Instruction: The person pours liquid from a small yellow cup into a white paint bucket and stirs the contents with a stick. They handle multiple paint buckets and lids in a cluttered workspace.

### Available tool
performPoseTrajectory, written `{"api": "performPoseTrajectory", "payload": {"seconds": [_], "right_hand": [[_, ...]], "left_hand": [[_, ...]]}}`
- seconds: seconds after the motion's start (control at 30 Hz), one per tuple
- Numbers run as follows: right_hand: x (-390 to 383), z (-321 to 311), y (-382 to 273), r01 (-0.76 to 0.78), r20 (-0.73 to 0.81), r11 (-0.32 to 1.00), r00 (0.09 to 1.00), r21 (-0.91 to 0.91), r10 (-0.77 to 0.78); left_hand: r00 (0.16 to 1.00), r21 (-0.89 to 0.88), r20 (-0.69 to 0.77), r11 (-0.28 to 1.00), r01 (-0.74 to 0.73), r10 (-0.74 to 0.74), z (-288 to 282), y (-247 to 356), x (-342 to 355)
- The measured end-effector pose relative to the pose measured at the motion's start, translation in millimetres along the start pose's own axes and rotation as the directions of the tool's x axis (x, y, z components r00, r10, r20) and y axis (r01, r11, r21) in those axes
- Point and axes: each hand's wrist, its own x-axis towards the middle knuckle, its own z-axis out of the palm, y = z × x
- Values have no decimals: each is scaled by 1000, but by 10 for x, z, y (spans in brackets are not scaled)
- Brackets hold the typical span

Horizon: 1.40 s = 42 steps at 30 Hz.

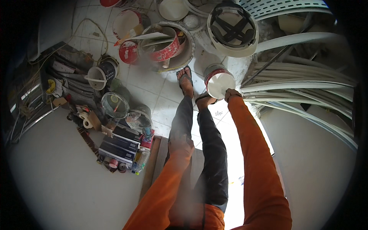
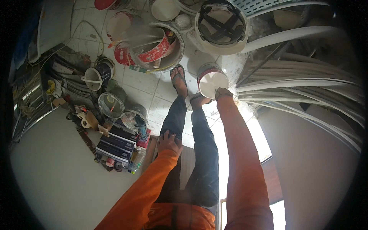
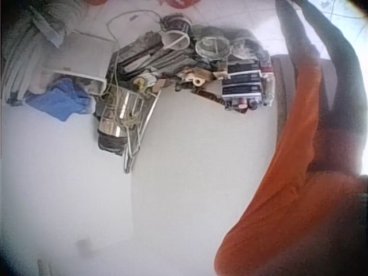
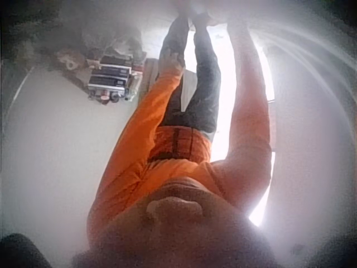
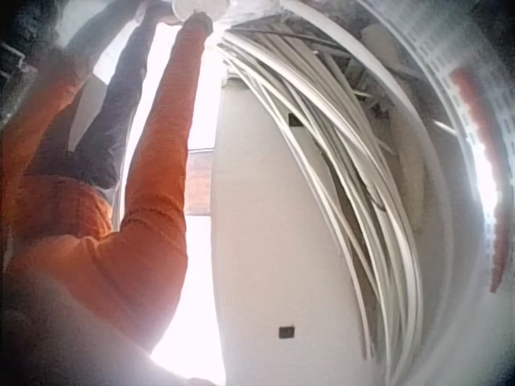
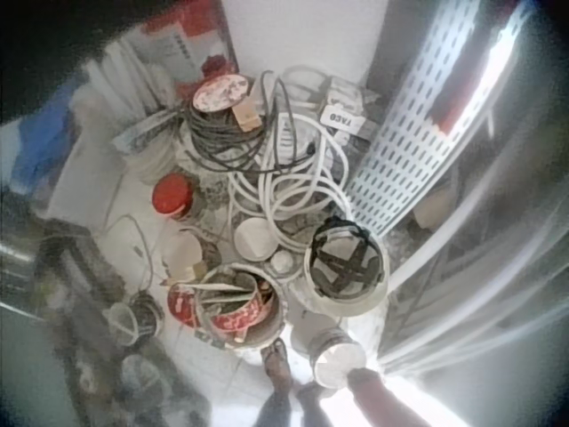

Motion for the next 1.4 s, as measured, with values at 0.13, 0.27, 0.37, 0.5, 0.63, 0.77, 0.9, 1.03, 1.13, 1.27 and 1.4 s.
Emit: {"api": "performPoseTrajectory", "payload": {"seconds": [0.13, 0.27, 0.37, 0.5, 0.63, 0.77, 0.9, 1.03, 1.13, 1.27, 1.4], "right_hand": [[-171, -111, -262, -126, 120, 911, 989, 392, 86], [41, 170, 19, -31, -57, 993, 998, 115, 38], [231, 161, 193, -19, -15, 993, 1000, 116, 21], [-253, -240, -391, -225, 118, 847, 974, 482, 192], [-8, 28, -70, -46, 48, 989, 998, 137, 40], [79, -34, -179, -128, 133, 954, 987, 270, 94], [185, 84, 10, -147, 80, 965, 988, 216, 132], [22, -30, -361, -213, 332, 832, 943, 512, 37], [53, 136, -230, -146, -1, 792, 983, 593, 182], [302, 207, 92, -142, 160, 967, 981, 214, 108], [-211, -195, -438, -315, 359, 677, 930, 665, 80]], "left_hand": [[997, 21, 27, 997, 69, -69, -49, -85, -53], [998, 14, 47, 999, 34, -35, -1, -37, 12], [999, 13, 37, 1000, -7, 6, 88, 50, 112], [995, 21, 47, 996, 86, -87, 36, -131, 48], [996, -4, 74, 998, 57, -56, 16, -28, 89], [996, 11, 60, 998, 67, -67, -7, -57, 75], [996, -2, 73, 998, 56, -56, -41, 12, 79], [992, 7, 76, 995, 102, -102, -20, -199, 46], [992, -21, 89, 995, 96, -94, -108, -119, 48], [997, -40, 62, 998, 44, -42, -42, -11, 124], [996, 28, 17, 996, 88, -89, 6, -221, 1]]}}
